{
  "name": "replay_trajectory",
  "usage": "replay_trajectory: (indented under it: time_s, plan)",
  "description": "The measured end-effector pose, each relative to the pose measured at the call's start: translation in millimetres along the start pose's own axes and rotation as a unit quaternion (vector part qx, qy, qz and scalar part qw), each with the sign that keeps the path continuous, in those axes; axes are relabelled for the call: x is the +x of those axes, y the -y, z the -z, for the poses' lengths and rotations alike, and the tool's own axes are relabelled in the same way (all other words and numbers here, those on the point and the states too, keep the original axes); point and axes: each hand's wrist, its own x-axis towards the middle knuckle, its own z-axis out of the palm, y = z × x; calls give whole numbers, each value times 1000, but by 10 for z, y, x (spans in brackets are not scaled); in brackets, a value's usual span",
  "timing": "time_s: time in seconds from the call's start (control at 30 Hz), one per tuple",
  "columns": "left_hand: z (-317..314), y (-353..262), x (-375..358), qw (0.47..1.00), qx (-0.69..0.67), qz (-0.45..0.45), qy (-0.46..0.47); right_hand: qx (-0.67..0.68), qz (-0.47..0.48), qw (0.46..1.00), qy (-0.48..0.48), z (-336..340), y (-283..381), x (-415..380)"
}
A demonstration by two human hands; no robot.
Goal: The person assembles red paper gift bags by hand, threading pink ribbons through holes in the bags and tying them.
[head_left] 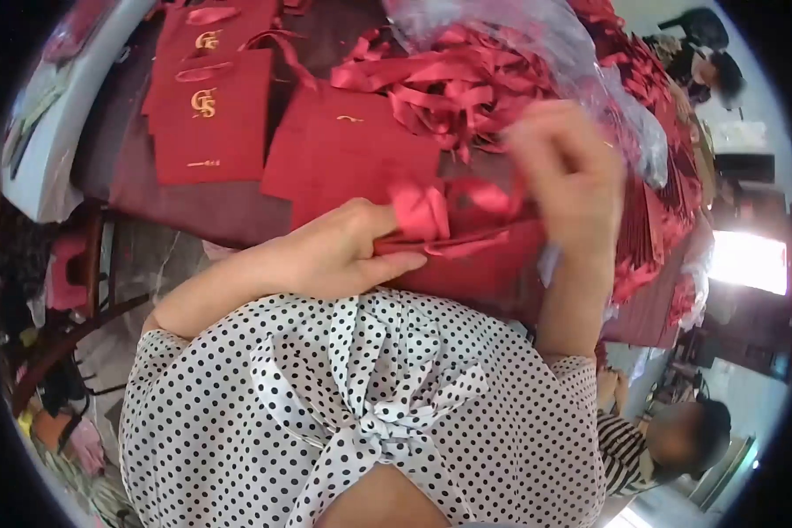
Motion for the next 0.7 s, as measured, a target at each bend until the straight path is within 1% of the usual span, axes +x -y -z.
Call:
replay_trajectory:
  time_s: [0.03, 0.07, 0.1, 0.13, 0.17, 0.2, 0.23, 0.27, 0.3, 0.33, 0.37, 0.4, 0.43, 0.47, 0.5, 0.53, 0.57, 0.6, 0.63, 0.67, 0.7]
  plan:
    - [23, 7, -26, 1000, 3, 20, -19, -19, 45, 996, -71, 9, -54, 55]
    - [73, 0, -67, 997, 25, 71, 7, 28, -24, 986, -162, 32, -79, 73]
    - [101, -40, -74, 997, 16, 70, -1, 79, -93, 962, -246, 61, -121, 90]
    - [131, -76, -73, 997, 10, 71, -11, 143, -94, 946, -276, 52, -270, 110]
    - [147, 39, -89, 997, 65, 24, -33, 106, -125, 954, -252, 15, -311, 112]
    - [207, -18, -95, 996, 64, 59, -9, 70, -148, 960, -227, -22, -319, 116]
    - [285, -80, -115, 993, 65, 95, 12, 130, -153, 959, -200, -55, -352, 112]
    - [337, 55, -176, 994, 88, 59, -25, 187, -160, 954, -171, -77, -363, 93]
    - [456, 16, -151, 991, 77, -25, -111, 185, -183, 950, -172, -47, -306, 81]
    - [572, -40, -120, 973, 64, -115, -189, 225, -174, 934, -215, -68, -341, 42]
    - [709, -142, -255, 970, -56, 9, -237, 262, -169, 914, -259, -80, -385, 1]
    - [829, -326, -327, 926, -165, 99, -324, 295, -156, 905, -264, -59, -387, -22]
    - [1007, -254, -387, 908, -117, 82, -394, 295, -158, 904, -267, -46, -421, -51]
    - [1127, -285, -452, 887, -121, 63, -441, 275, -157, 922, -223, -34, -477, -131]
    - [1393, -94, -642, 877, 3, 100, -470, 252, -164, 937, -181, -19, -497, -242]
    - [1474, -92, -660, 878, -30, 57, -475, 274, -186, 927, -175, -50, -451, -269]
    - [1516, -74, -696, 871, -40, 58, -487, 255, -186, 933, -170, -82, -444, -294]
    - [1575, -30, -743, 849, 72, 103, -513, 236, -187, 939, -165, -112, -450, -324]
    - [1603, 122, -750, 777, 219, 142, -573, 253, -229, 925, -167, -150, -454, -359]
    - [1651, 287, -877, 730, 350, 145, -568, 263, -230, 923, -161, -202, -482, -382]
    - [1632, 436, -966, 667, 477, 141, -555, 275, -228, 921, -154, -261, -520, -407]
